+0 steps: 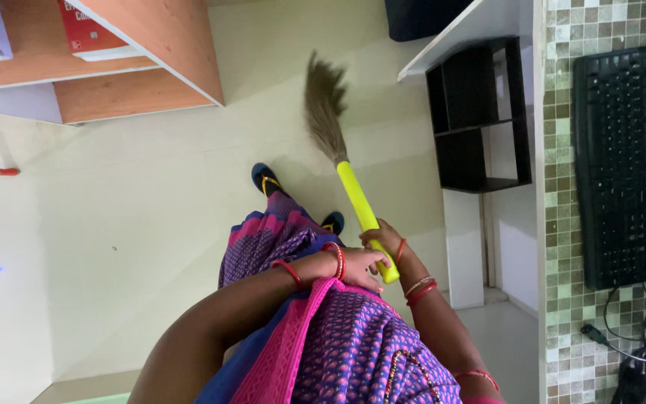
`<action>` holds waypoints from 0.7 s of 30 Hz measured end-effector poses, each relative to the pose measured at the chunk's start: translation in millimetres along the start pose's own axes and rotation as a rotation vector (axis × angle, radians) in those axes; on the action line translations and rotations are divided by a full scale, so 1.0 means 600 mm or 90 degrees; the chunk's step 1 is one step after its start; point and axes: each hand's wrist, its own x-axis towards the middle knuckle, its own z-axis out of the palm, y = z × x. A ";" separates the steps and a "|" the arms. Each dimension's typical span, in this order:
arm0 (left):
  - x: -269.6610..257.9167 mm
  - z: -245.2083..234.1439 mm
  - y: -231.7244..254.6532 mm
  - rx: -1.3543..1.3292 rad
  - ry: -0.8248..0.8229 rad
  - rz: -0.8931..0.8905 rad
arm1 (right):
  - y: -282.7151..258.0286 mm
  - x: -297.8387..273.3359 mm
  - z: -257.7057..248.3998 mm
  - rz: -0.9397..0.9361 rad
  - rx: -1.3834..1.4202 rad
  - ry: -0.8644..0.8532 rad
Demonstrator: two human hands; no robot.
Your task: The person sweeps the floor using a broom, moving around furniture and objects including a suitcase and shelving units.
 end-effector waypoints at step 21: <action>-0.070 -0.497 -0.068 -0.235 0.276 -0.033 | -0.361 0.490 0.024 0.146 0.625 -0.074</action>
